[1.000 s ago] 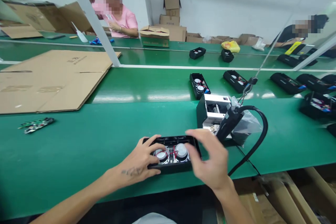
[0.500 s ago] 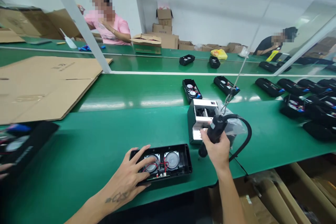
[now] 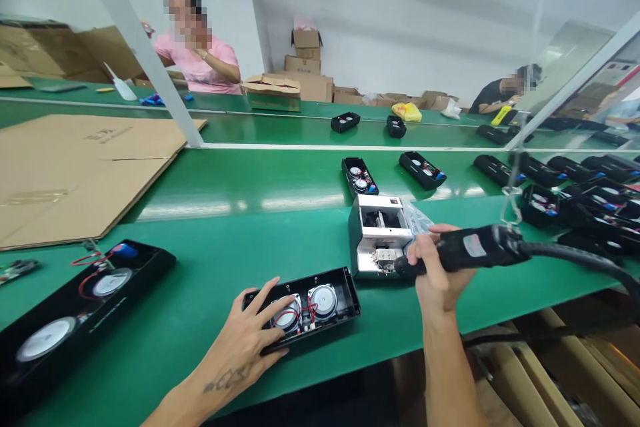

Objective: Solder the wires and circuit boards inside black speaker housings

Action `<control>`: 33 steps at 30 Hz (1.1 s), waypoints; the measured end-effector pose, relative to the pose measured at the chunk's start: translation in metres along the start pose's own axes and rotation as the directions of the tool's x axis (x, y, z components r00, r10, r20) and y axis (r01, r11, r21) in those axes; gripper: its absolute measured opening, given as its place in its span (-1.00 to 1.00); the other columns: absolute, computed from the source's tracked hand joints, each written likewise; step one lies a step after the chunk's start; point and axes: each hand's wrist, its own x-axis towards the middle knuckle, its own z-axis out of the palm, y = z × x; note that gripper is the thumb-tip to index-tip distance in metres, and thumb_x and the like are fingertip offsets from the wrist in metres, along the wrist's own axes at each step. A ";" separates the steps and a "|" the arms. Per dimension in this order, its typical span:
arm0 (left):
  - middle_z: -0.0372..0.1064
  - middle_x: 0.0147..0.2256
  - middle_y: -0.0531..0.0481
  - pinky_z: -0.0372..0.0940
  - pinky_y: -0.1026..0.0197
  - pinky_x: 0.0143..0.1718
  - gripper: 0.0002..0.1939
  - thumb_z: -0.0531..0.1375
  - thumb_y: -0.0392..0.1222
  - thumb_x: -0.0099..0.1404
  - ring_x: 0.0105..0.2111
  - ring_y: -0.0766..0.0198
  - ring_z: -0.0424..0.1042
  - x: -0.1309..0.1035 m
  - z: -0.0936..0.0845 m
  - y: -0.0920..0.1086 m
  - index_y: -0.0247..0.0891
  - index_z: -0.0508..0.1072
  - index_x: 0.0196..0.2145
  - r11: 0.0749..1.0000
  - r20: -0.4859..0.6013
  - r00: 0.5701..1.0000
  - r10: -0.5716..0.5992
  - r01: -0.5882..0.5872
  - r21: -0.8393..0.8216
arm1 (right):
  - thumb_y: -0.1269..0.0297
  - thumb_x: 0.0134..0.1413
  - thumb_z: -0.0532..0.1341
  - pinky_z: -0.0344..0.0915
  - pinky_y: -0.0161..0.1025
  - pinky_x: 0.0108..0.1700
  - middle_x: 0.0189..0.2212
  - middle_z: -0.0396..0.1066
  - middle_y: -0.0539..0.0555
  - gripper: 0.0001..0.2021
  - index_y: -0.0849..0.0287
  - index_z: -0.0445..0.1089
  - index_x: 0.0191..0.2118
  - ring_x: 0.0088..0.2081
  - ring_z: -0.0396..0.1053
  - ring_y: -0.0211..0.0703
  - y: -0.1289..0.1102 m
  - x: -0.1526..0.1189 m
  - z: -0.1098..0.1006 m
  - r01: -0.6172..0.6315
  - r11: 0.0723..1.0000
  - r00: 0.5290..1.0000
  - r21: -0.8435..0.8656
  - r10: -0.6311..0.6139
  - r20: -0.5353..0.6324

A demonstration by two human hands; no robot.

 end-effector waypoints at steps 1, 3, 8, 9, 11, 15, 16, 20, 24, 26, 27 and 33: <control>0.51 0.26 0.03 0.07 -0.38 0.28 -0.77 0.51 0.11 0.26 0.43 -0.40 0.17 0.001 0.001 0.000 -0.05 0.68 -0.30 1.000 0.000 1.000 -0.004 0.004 -0.005 | 0.15 0.02 0.53 0.24 -0.23 -0.50 -0.61 0.32 -0.20 -0.66 0.09 0.42 -0.19 -0.63 0.25 -0.30 0.002 0.002 0.005 0.007 1.000 1.000 -0.026 -0.007 0.017; 0.51 0.27 0.06 0.06 -0.39 0.27 -0.76 0.51 0.12 0.27 0.43 -0.40 0.16 0.002 0.003 0.000 -0.04 0.68 -0.30 1.000 0.002 1.000 -0.008 0.008 -0.015 | 0.16 0.06 0.53 0.24 -0.24 -0.50 -0.61 0.33 -0.19 -0.69 0.09 0.42 -0.22 -0.63 0.28 -0.29 0.008 0.006 0.013 -0.011 0.996 0.998 -0.092 0.017 0.063; 0.47 0.31 0.09 0.00 -0.40 0.29 -0.76 0.47 0.11 0.33 0.46 -0.39 0.11 -0.002 0.008 -0.003 -0.06 0.65 -0.30 1.000 0.006 1.000 -0.002 0.002 -0.031 | 0.15 0.09 0.53 0.22 -0.27 -0.54 -0.67 0.32 -0.19 -0.71 0.09 0.42 -0.28 -0.66 0.26 -0.30 0.013 0.003 0.015 -0.113 0.971 0.957 -0.212 0.163 0.241; 0.47 0.31 0.10 -0.01 -0.40 0.29 -0.76 0.47 0.12 0.33 0.46 -0.39 0.11 -0.003 0.008 -0.003 -0.06 0.64 -0.30 0.999 0.000 1.000 -0.003 0.003 -0.033 | 0.16 0.07 0.54 0.22 -0.27 -0.56 -0.67 0.33 -0.17 -0.70 0.11 0.44 -0.29 -0.67 0.26 -0.30 0.012 0.000 0.013 -0.139 0.961 0.938 -0.239 0.205 0.281; 0.47 0.31 0.11 -0.03 -0.41 0.28 -0.74 0.46 0.15 0.33 0.45 -0.40 0.11 -0.004 0.009 -0.003 -0.04 0.64 -0.29 0.999 -0.009 1.000 -0.006 0.005 -0.031 | 0.16 0.04 0.56 0.23 -0.26 -0.57 -0.66 0.35 -0.15 -0.70 0.13 0.47 -0.28 -0.67 0.26 -0.28 0.010 -0.010 0.005 -0.191 0.936 0.893 -0.296 0.291 0.344; 0.46 0.31 0.11 -0.03 -0.42 0.27 -0.72 0.46 0.17 0.33 0.45 -0.39 0.11 -0.003 0.008 -0.002 -0.04 0.63 -0.28 1.000 0.019 1.000 -0.002 0.003 -0.016 | 0.14 0.11 0.54 0.26 -0.25 -0.53 -0.61 0.37 -0.13 -0.71 0.11 0.48 -0.20 -0.64 0.30 -0.27 0.002 -0.036 -0.019 -0.281 0.923 0.878 -0.261 0.358 0.320; 0.47 0.31 0.11 -0.03 -0.42 0.27 -0.73 0.47 0.16 0.33 0.46 -0.39 0.10 -0.002 0.007 -0.001 -0.05 0.62 -0.28 1.000 0.024 1.000 -0.005 0.005 -0.014 | 0.13 0.13 0.53 0.27 -0.25 -0.51 -0.58 0.39 -0.11 -0.70 0.10 0.48 -0.15 -0.62 0.33 -0.26 -0.002 -0.041 -0.024 -0.293 0.930 0.884 -0.223 0.353 0.308; 0.47 0.30 0.07 -0.07 -0.42 0.29 -0.73 0.49 0.12 0.31 0.46 -0.37 0.10 -0.002 0.006 0.001 -0.08 0.61 -0.31 1.000 0.014 1.000 -0.012 0.012 -0.019 | 0.00 0.21 0.45 0.26 -0.23 -0.54 -0.54 0.41 -0.07 -0.62 0.02 0.46 0.02 -0.61 0.30 -0.22 -0.034 -0.055 -0.034 -0.306 0.952 0.865 -0.013 0.283 0.413; 0.48 0.29 0.04 -0.09 -0.42 0.29 -0.72 0.50 0.11 0.31 0.45 -0.38 0.11 -0.002 0.006 0.004 -0.11 0.63 -0.30 1.000 -0.019 1.000 0.003 -0.003 -0.016 | -0.07 0.30 0.36 0.21 -0.24 -0.53 -0.59 0.29 -0.10 -0.71 -0.03 0.46 -0.03 -0.61 0.21 -0.25 -0.071 -0.067 -0.020 -0.313 0.947 0.818 0.071 0.231 0.526; 0.47 0.30 0.05 -0.07 -0.41 0.28 -0.71 0.50 0.12 0.31 0.45 -0.38 0.11 -0.002 0.004 0.005 -0.12 0.63 -0.33 1.000 -0.007 1.000 0.008 -0.008 -0.015 | -0.11 0.34 0.33 0.24 -0.23 -0.50 -0.58 0.30 -0.10 -0.71 -0.07 0.45 -0.02 -0.59 0.24 -0.23 -0.079 -0.076 -0.005 -0.336 0.936 0.775 0.105 0.211 0.596; 0.47 0.30 0.05 -0.06 -0.41 0.28 -0.70 0.50 0.12 0.31 0.45 -0.38 0.11 -0.001 0.003 0.006 -0.12 0.63 -0.34 1.000 0.003 1.000 0.009 -0.009 -0.013 | -0.11 0.35 0.32 0.23 -0.23 -0.50 -0.59 0.29 -0.11 -0.71 -0.08 0.44 -0.01 -0.59 0.24 -0.24 -0.080 -0.083 0.004 -0.345 0.927 0.753 0.147 0.180 0.633; 0.47 0.30 0.05 -0.03 -0.46 0.27 -0.72 0.47 0.13 0.34 0.45 -0.37 0.10 0.000 0.001 0.008 -0.10 0.64 -0.32 1.000 0.016 1.000 0.010 -0.010 0.003 | -0.06 0.37 0.33 0.19 -0.23 -0.47 -0.53 0.29 -0.14 -0.74 -0.08 0.38 -0.01 -0.56 0.23 -0.26 -0.060 -0.124 0.057 -0.405 0.890 0.685 0.210 0.143 0.714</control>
